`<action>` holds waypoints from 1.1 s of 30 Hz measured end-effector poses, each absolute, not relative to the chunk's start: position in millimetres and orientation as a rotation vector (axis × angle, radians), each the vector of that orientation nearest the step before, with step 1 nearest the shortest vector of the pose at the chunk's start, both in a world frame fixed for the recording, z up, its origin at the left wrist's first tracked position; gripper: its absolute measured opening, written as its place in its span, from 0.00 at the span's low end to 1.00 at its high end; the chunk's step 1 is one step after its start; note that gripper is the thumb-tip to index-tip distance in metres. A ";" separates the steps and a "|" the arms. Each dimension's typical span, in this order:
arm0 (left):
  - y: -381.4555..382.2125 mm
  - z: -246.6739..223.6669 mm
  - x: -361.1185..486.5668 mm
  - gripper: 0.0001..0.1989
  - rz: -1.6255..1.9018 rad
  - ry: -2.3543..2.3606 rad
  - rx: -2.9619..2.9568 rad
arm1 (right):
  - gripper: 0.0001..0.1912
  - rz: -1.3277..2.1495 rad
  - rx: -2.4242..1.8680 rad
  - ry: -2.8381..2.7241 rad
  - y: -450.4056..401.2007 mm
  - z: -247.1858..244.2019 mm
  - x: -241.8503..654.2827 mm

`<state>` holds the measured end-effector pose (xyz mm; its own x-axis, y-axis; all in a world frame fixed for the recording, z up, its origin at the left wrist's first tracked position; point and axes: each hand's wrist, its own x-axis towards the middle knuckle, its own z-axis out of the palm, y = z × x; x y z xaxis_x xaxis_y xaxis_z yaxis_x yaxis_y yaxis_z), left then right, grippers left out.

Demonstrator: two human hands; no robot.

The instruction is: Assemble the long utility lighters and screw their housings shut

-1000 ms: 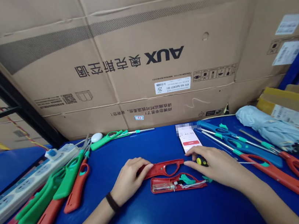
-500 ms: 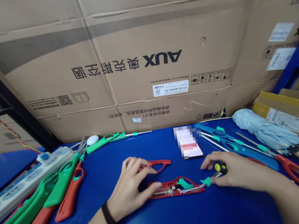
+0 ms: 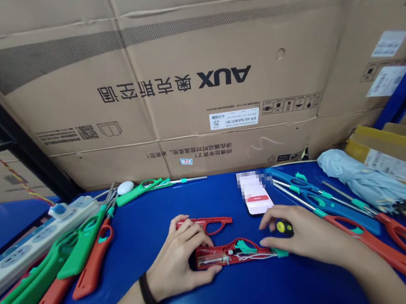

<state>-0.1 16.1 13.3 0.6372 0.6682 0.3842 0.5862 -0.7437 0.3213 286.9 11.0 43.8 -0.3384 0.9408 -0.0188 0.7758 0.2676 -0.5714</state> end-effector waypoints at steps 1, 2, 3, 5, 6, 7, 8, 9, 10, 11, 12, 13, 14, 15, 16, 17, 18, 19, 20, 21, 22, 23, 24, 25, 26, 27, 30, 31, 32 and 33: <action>15.8 13.2 0.3 0.11 0.731 1.030 2.690 | 0.10 0.696 -1.525 -2.245 10.8 43.4 281.7; 15.5 13.1 0.8 0.12 0.730 1.023 2.693 | 0.08 0.689 -1.492 -2.268 10.4 42.5 276.3; 15.2 13.1 1.3 0.12 0.730 1.016 2.696 | 0.07 0.694 -1.481 -2.289 9.7 41.1 271.3; 14.7 13.0 2.0 0.13 0.733 1.008 2.701 | 0.07 0.696 -1.491 -2.313 8.1 37.6 262.9; 14.7 13.0 2.2 0.13 0.734 1.007 2.701 | 0.07 0.698 -1.503 -2.321 7.4 35.8 259.9; 14.7 12.9 2.2 0.13 0.735 1.006 2.700 | 0.07 0.698 -1.511 -2.330 6.7 34.2 257.8; 14.8 12.8 2.2 0.13 0.733 1.007 2.699 | 0.07 0.702 -1.512 -2.340 6.3 33.1 256.6; 15.0 12.7 2.0 0.12 0.729 1.007 2.697 | 0.06 0.708 -1.502 -2.353 6.2 32.5 256.2; 15.1 12.7 1.8 0.12 0.723 1.008 2.695 | 0.06 0.717 -1.482 -2.362 6.2 32.6 256.5; 15.2 12.7 1.6 0.12 0.717 1.009 2.693 | 0.05 0.726 -1.453 -2.364 6.5 33.2 257.5; 15.3 12.8 1.4 0.12 0.712 1.010 2.691 | 0.05 0.731 -1.419 -2.359 7.0 34.4 259.0; 15.2 13.0 1.2 0.12 0.709 1.012 2.688 | 0.06 0.731 -1.389 -2.344 7.6 36.0 260.9; 15.1 13.1 1.2 0.12 0.708 1.014 2.685 | 0.07 0.721 -1.369 -2.323 8.4 37.8 263.0; 14.9 13.4 1.2 0.12 0.708 1.016 2.682 | 0.08 0.703 -1.362 -2.302 9.2 39.6 265.2; 14.7 13.6 1.2 0.12 0.710 1.017 2.679 | 0.09 0.683 -1.368 -2.288 10.2 41.2 267.1; 14.5 13.7 1.3 0.12 0.711 1.016 2.676 | 0.09 0.664 -1.382 -2.282 11.1 42.3 268.7; 14.3 13.9 1.4 0.12 0.713 1.013 2.674 | 0.09 0.645 -1.399 -2.280 12.1 43.0 269.7; 14.1 13.9 1.5 0.12 0.715 1.008 2.672 | 0.09 0.628 -1.418 -2.281 12.9 43.2 270.3; 14.1 13.9 1.5 0.12 0.716 1.001 2.670 | 0.09 0.610 -1.439 -2.282 13.7 42.9 270.2; 14.1 13.9 1.5 0.12 0.715 0.993 2.667 | 0.09 0.589 -1.463 -2.280 14.4 42.1 269.7; 14.1 13.8 1.4 0.12 0.713 0.985 2.666 | 0.09 0.566 -1.484 -2.276 15.1 40.9 268.7; 14.1 13.6 1.3 0.13 0.709 0.976 2.666 | 0.09 0.544 -1.502 -2.272 15.6 39.4 267.3; 14.1 13.5 1.2 0.13 0.704 0.968 2.666 | 0.09 0.526 -1.515 -2.271 16.2 37.7 265.7; 14.0 13.5 1.0 0.13 0.697 0.961 2.667 | 0.08 0.511 -1.524 -2.270 16.7 35.9 264.1; 14.0 13.5 0.9 0.13 0.690 0.954 2.670 | 0.08 0.498 -1.530 -2.271 17.2 34.1 262.6; 13.8 13.6 0.8 0.13 0.686 0.949 2.672 | 0.08 0.488 -1.537 -2.273 17.6 32.5 261.4; 13.6 14.4 0.8 0.13 0.682 0.945 2.678 | 0.09 0.485 -1.560 -2.281 18.5 30.3 260.6; 13.5 14.7 0.8 0.13 0.685 0.946 2.680 | 0.10 0.494 -1.562 -2.277 18.6 30.7 261.4; 13.5 15.0 0.8 0.13 0.686 0.947 2.681 | 0.10 0.510 -1.555 -2.270 18.6 31.6 262.7; 13.6 15.2 0.8 0.13 0.688 0.947 2.684 | 0.11 0.533 -1.542 -2.260 18.5 32.9 264.3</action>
